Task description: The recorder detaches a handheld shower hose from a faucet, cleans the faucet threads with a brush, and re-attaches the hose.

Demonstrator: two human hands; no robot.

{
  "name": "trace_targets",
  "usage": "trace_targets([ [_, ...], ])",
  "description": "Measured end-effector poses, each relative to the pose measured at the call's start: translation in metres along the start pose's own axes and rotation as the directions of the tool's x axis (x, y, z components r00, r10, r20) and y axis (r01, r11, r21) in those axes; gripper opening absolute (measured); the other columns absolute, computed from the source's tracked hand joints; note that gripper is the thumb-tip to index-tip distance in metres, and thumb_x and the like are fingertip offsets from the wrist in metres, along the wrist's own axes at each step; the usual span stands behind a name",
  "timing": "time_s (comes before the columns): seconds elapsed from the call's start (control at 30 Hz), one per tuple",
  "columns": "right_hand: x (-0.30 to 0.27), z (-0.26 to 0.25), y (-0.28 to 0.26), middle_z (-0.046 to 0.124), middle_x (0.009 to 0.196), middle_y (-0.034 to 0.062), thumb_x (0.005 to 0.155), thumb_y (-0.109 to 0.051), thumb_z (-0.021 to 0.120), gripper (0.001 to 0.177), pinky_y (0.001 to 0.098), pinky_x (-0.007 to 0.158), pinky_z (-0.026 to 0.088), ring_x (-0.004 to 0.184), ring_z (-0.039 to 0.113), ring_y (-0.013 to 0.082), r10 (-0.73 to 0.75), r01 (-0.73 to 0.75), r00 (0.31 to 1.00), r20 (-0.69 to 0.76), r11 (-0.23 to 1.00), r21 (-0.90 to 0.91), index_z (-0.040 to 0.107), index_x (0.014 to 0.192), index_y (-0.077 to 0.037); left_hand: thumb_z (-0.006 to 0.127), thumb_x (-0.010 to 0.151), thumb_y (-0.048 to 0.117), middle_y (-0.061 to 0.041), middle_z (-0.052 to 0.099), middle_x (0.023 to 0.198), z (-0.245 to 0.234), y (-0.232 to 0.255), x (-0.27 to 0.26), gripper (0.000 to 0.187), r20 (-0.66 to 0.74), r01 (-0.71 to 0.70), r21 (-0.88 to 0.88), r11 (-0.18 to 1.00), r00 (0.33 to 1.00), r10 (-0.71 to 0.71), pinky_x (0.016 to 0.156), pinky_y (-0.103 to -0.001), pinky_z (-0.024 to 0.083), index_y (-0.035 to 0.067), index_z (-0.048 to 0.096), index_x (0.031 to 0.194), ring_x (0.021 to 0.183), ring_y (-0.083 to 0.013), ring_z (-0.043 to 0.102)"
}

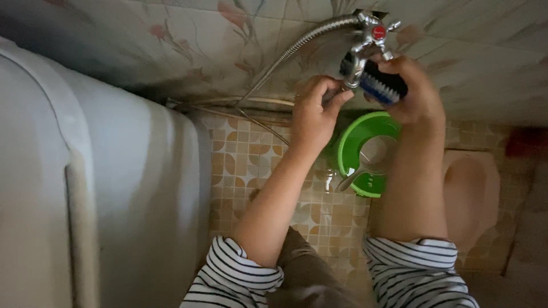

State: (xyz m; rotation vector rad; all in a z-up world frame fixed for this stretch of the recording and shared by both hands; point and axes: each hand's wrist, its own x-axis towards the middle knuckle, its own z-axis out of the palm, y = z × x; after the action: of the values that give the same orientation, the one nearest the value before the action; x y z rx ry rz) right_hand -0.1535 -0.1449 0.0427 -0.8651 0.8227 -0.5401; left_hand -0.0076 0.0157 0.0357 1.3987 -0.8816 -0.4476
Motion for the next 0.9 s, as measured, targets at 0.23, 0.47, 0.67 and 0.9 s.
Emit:
trace_targets([
  [0.23, 0.046, -0.03, 0.036, 0.071, 0.106, 0.0126, 0.093, -0.023, 0.071, 0.027, 0.045, 0.079, 0.056, 0.093, 0.07, 0.0288, 0.081, -0.084, 0.996, 0.022, 0.973, 0.213, 0.068, 0.111, -0.003, 0.082, 0.089, 0.02, -0.004, 0.07, 0.095, 0.02, -0.034, -0.011, 0.027, 0.01, 0.269, -0.299, 0.915, 0.96, -0.279, 0.08, -0.029, 0.054, 0.003, 0.065, 0.101, 0.086, -0.0133, 0.065],
  [0.47, -0.017, -0.022, 0.014, 0.073, 0.11, 0.0096, 0.092, -0.017, 0.068, 0.026, 0.0423, 0.083, 0.056, 0.097, 0.07, 0.0264, -0.019, 0.021, 0.999, -0.039, 0.998, 0.063, 0.067, 0.114, -0.003, 0.085, 0.088, 0.025, -0.002, 0.067, 0.092, 0.012, -0.038, -0.015, 0.034, 0.077, 0.381, -0.375, 0.845, 0.921, -0.381, 0.078, -0.027, 0.053, 0.002, 0.063, 0.101, 0.085, -0.0105, 0.062],
  [0.67, -0.087, 0.018, 0.056, 0.073, 0.125, 0.0136, 0.098, -0.011, 0.067, 0.041, 0.0336, 0.1, 0.055, 0.111, 0.069, 0.0222, -0.3, 0.201, 0.932, -0.205, 0.896, -0.395, 0.067, 0.135, 0.005, 0.077, 0.093, 0.033, -0.002, 0.067, 0.101, -0.016, -0.02, -0.029, 0.035, 0.182, 0.445, -0.342, 0.828, 0.896, -0.406, 0.085, -0.026, 0.053, 0.005, 0.064, 0.111, 0.093, -0.0101, 0.063],
  [0.9, -0.119, 0.094, 0.096, 0.06, 0.147, 0.0162, 0.099, -0.006, 0.075, 0.053, 0.0372, 0.112, 0.047, 0.128, 0.058, 0.0272, -0.853, 0.445, 0.519, -0.058, 0.328, -0.833, 0.053, 0.147, -0.003, 0.061, 0.102, 0.035, -0.003, 0.07, 0.112, -0.029, 0.042, -0.056, 0.036, 0.148, 0.53, -0.187, 0.827, 0.847, -0.51, 0.084, -0.027, 0.056, 0.006, 0.066, 0.125, 0.097, -0.0121, 0.066],
])
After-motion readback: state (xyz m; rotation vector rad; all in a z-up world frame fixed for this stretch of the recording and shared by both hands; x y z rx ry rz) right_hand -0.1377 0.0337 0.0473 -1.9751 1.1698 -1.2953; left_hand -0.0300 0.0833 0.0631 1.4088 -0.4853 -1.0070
